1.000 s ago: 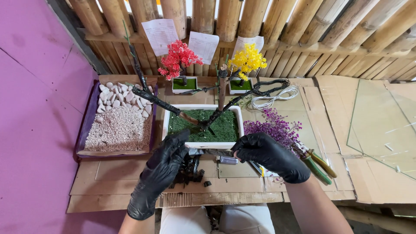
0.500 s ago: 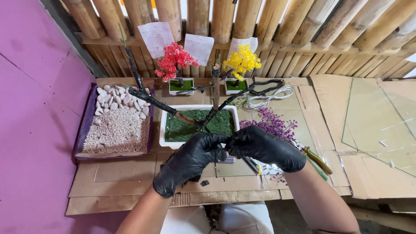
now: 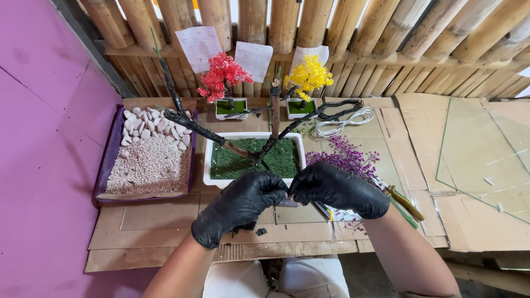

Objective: Assembling artificial branches by wrapping the joints and stems with black tape to create a decorative plant.

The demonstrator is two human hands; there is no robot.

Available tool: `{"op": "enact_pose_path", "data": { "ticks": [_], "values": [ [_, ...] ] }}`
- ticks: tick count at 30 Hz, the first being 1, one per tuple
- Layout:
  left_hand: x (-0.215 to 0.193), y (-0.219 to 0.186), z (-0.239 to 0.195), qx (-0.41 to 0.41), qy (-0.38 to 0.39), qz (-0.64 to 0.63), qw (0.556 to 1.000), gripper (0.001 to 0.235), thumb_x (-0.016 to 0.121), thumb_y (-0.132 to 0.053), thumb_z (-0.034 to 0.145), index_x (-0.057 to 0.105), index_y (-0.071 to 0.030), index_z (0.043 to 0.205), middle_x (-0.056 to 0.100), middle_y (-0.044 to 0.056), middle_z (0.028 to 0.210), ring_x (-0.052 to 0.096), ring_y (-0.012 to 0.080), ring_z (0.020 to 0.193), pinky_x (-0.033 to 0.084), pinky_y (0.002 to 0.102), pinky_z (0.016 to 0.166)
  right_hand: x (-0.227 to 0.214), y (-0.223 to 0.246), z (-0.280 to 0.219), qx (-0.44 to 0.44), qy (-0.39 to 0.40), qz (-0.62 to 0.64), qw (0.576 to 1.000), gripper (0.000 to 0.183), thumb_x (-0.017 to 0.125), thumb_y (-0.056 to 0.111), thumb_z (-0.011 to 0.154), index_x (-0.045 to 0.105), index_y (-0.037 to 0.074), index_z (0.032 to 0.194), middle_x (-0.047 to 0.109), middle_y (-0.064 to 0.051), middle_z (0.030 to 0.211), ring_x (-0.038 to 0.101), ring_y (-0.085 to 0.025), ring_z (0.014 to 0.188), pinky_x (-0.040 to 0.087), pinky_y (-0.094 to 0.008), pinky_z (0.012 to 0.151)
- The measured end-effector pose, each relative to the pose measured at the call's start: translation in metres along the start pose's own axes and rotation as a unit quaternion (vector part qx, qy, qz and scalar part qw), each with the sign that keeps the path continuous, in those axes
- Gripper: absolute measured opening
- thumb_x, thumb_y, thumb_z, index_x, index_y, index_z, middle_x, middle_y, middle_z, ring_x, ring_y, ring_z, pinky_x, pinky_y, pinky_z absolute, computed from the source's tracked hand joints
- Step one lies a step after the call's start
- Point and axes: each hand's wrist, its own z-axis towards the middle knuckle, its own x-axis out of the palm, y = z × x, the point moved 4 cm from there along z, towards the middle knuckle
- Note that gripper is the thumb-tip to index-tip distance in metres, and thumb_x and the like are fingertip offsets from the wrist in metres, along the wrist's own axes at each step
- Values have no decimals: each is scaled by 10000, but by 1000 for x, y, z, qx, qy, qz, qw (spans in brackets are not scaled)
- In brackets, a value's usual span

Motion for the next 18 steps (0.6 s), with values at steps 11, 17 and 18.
{"op": "enact_pose_path", "data": {
  "ticks": [11, 17, 18],
  "values": [
    [1, 4, -1, -18, 42, 10, 999, 154, 703, -219, 991, 806, -170, 1095, 821, 97, 1004, 764, 316, 934, 567, 472, 921, 8, 4, -2, -4, 9, 36, 999, 95, 782, 39, 874, 858, 53, 929, 815, -49, 831, 716, -131, 737, 581, -274, 783],
    [5, 36, 4, 36, 57, -87, 994, 122, 702, -193, 1007, 785, -117, 1052, 815, 121, 964, 759, 279, 888, 593, 474, 871, 11, 1, -3, -62, 16, 21, 998, 68, 762, 86, 916, 817, 80, 875, 801, -54, 806, 702, -133, 742, 579, -294, 766],
    [4, 37, 3, 36, 57, -87, 994, 122, 702, -193, 1007, 785, -117, 1052, 815, 121, 964, 759, 279, 888, 593, 474, 871, 13, -2, -4, -63, 16, 21, 998, 68, 762, 86, 916, 817, 80, 875, 801, -54, 806, 702, -133, 742, 579, -294, 766]
  ]
}}
